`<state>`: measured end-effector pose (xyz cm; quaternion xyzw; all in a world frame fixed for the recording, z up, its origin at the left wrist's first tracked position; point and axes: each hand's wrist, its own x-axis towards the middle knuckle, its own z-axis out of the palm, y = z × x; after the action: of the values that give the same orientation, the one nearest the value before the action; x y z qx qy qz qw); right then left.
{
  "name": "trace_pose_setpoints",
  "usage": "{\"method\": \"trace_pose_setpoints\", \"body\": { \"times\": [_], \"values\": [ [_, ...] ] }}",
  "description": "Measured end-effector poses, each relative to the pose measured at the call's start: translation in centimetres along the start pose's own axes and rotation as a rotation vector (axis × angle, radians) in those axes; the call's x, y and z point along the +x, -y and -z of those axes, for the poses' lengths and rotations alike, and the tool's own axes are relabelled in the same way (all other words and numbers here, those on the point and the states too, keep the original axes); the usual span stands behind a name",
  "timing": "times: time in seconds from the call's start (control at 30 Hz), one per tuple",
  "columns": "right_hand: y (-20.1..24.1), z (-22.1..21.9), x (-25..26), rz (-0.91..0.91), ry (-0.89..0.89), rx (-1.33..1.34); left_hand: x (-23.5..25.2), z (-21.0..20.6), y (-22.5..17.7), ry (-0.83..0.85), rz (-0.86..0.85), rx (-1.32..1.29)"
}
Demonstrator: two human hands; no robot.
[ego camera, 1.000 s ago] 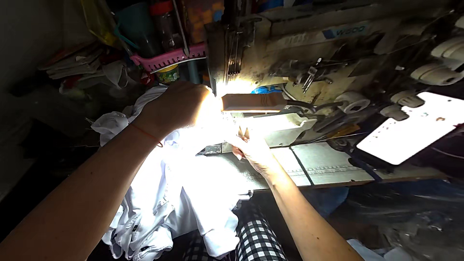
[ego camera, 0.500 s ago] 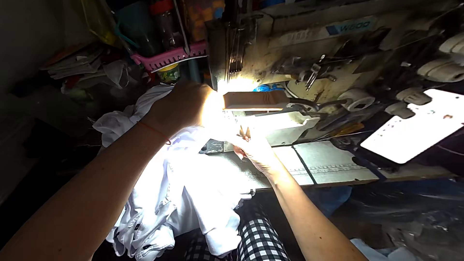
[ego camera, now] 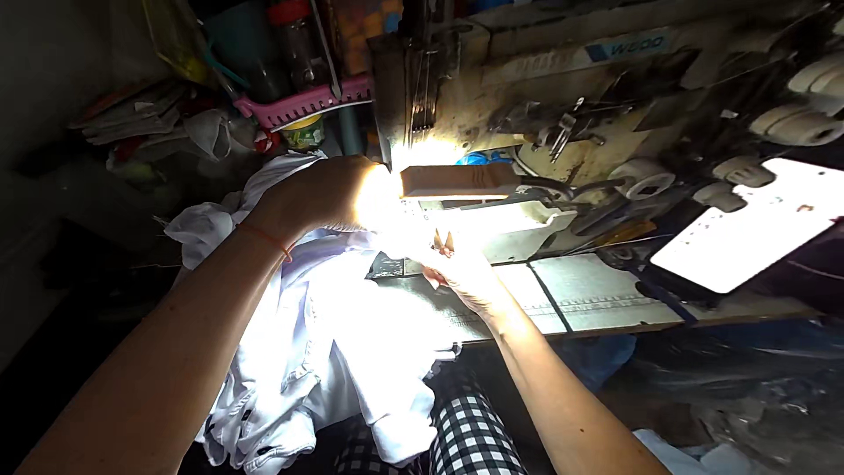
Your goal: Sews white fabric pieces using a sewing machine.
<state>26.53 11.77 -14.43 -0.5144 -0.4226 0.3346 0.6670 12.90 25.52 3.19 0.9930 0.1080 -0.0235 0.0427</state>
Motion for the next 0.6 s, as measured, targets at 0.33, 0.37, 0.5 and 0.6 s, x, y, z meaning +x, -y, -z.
{"method": "trace_pose_setpoints", "body": {
  "times": [0.33,0.37,0.5,0.6],
  "values": [
    [-0.4,-0.5,-0.8,0.008,-0.108,-0.013,-0.3,-3.8,3.9,-0.041,-0.119,-0.317],
    [-0.5,-0.5,-0.8,0.019,-0.109,-0.019,0.0,-3.8,3.9,-0.045,-0.089,-0.283],
    [-0.3,-0.7,-1.2,-0.013,-0.122,-0.086,1.9,-5.7,4.3,-0.198,0.066,-0.277],
    [0.3,-1.3,-2.6,-0.079,-0.156,-0.189,1.0,-7.1,2.9,-0.318,0.052,-0.320]
  ]
}}
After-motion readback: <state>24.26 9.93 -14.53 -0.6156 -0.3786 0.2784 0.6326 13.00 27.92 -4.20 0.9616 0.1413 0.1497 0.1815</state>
